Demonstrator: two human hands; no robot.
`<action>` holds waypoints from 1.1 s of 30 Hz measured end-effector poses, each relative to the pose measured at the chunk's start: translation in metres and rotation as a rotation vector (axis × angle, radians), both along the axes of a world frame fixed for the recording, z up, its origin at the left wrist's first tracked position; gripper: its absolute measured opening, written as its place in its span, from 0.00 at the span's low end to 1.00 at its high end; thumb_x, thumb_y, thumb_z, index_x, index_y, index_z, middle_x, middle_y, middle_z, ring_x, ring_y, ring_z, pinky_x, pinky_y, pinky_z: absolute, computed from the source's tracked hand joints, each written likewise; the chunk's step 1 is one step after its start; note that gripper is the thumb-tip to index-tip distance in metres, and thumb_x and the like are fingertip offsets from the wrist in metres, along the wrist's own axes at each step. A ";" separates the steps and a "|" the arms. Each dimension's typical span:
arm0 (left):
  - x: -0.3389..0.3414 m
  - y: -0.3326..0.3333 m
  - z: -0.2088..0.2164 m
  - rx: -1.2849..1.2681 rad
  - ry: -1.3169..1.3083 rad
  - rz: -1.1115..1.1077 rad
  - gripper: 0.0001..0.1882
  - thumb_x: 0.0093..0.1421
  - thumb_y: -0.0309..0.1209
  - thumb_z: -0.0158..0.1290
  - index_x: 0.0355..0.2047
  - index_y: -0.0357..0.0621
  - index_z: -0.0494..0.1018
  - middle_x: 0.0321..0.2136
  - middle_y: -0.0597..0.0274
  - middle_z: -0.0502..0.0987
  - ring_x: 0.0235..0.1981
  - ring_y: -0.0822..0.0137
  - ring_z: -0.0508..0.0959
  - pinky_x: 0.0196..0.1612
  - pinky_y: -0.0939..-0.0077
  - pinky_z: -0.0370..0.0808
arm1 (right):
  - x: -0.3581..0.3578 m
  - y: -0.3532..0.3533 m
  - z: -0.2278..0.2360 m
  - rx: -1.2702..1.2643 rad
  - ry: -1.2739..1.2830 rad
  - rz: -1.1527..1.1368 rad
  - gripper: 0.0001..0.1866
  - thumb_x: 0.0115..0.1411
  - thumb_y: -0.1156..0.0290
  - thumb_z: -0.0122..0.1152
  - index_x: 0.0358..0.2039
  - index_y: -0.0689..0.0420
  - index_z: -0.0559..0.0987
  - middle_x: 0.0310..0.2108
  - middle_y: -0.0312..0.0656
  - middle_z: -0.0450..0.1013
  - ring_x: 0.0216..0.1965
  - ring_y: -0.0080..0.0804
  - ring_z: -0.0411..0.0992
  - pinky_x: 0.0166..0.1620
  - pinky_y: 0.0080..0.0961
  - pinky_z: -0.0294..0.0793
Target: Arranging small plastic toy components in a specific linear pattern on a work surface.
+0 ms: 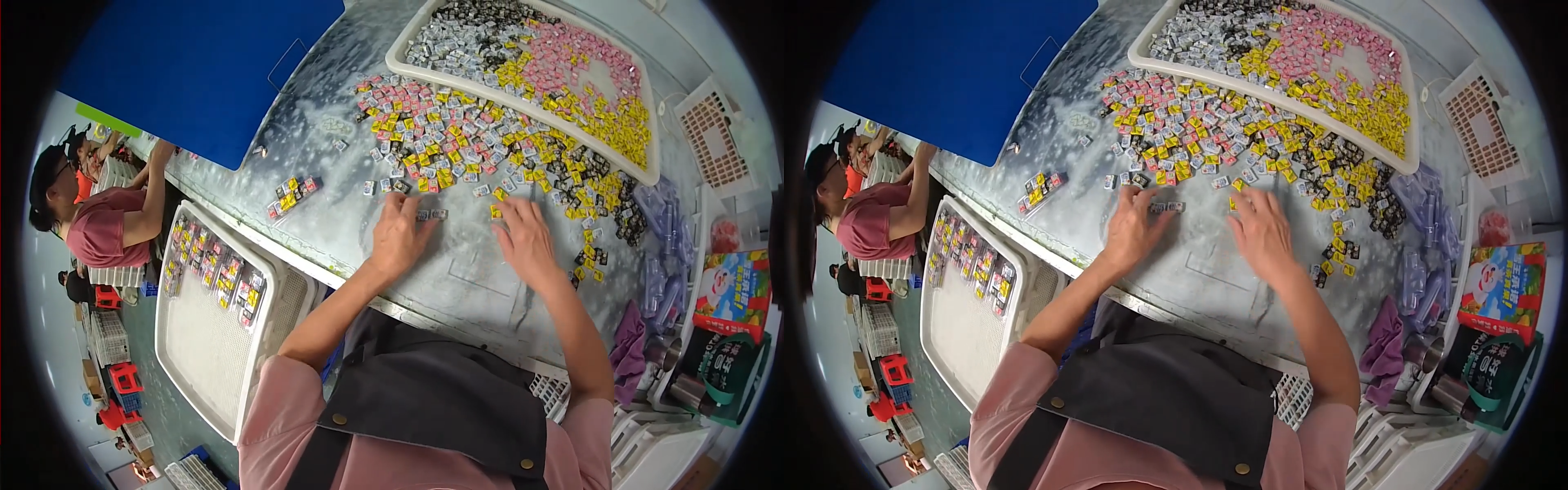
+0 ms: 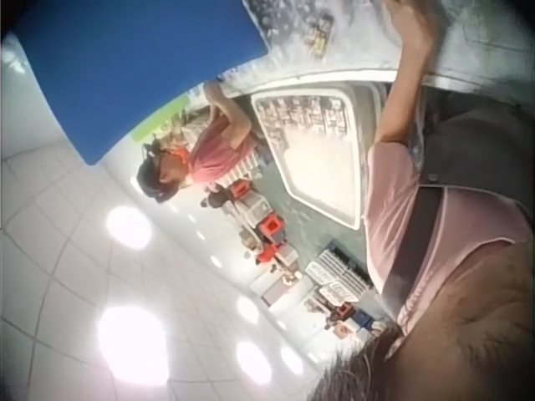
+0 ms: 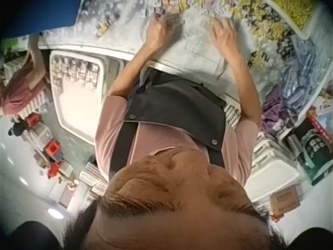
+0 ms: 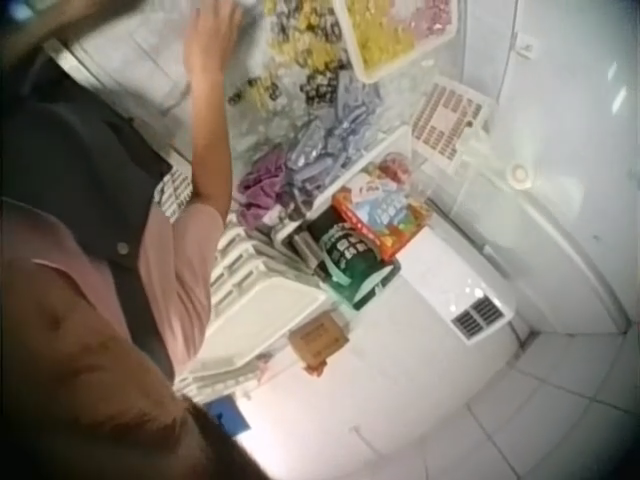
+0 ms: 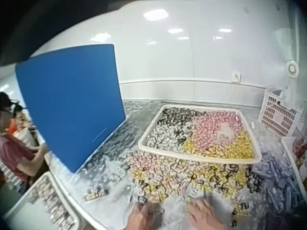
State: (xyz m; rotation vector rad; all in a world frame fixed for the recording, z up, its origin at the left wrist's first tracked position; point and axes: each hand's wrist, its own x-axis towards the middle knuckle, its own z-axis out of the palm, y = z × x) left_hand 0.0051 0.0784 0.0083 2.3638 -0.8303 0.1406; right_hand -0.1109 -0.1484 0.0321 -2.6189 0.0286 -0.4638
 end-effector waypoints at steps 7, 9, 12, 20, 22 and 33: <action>0.005 -0.054 -0.005 -0.095 0.107 -0.184 0.22 0.56 0.26 0.63 0.50 0.33 0.72 0.47 0.44 0.69 0.44 0.45 0.76 0.46 0.59 0.77 | 0.027 -0.016 -0.018 0.116 0.214 -0.029 0.19 0.59 0.69 0.65 0.51 0.58 0.78 0.49 0.47 0.71 0.53 0.48 0.69 0.54 0.41 0.71; 0.006 -0.066 -0.006 -0.063 0.084 -0.261 0.22 0.57 0.28 0.63 0.50 0.34 0.72 0.47 0.42 0.69 0.47 0.44 0.75 0.49 0.58 0.76 | 0.029 -0.035 -0.014 0.039 0.097 -0.105 0.19 0.60 0.69 0.65 0.51 0.59 0.77 0.50 0.48 0.71 0.54 0.49 0.68 0.55 0.42 0.70; 0.000 -0.092 0.008 -0.076 -0.042 -0.379 0.23 0.57 0.31 0.63 0.51 0.34 0.73 0.48 0.42 0.70 0.47 0.44 0.74 0.49 0.55 0.75 | 0.033 -0.073 -0.018 -0.077 0.011 -0.277 0.20 0.63 0.70 0.60 0.54 0.64 0.75 0.55 0.52 0.69 0.58 0.53 0.65 0.61 0.42 0.65; 0.022 -0.104 -0.019 0.019 -0.242 -0.437 0.25 0.55 0.35 0.64 0.51 0.39 0.75 0.47 0.47 0.74 0.43 0.51 0.74 0.47 0.59 0.73 | 0.028 -0.073 -0.029 0.136 0.081 -0.100 0.20 0.66 0.72 0.53 0.58 0.63 0.72 0.62 0.54 0.65 0.63 0.54 0.63 0.64 0.41 0.63; 0.024 -0.105 -0.016 -0.003 -0.271 -0.450 0.24 0.55 0.33 0.63 0.51 0.38 0.75 0.47 0.49 0.75 0.42 0.52 0.74 0.46 0.59 0.73 | 0.026 -0.087 -0.028 0.074 -0.052 -0.186 0.19 0.67 0.74 0.51 0.57 0.63 0.73 0.61 0.54 0.67 0.62 0.54 0.65 0.65 0.41 0.63; 0.021 -0.100 -0.009 0.015 -0.173 -0.541 0.25 0.54 0.28 0.63 0.53 0.37 0.73 0.48 0.52 0.75 0.44 0.51 0.74 0.48 0.61 0.74 | -0.007 -0.066 -0.013 0.160 0.004 -0.112 0.16 0.60 0.80 0.56 0.50 0.63 0.77 0.51 0.49 0.73 0.53 0.49 0.70 0.55 0.39 0.71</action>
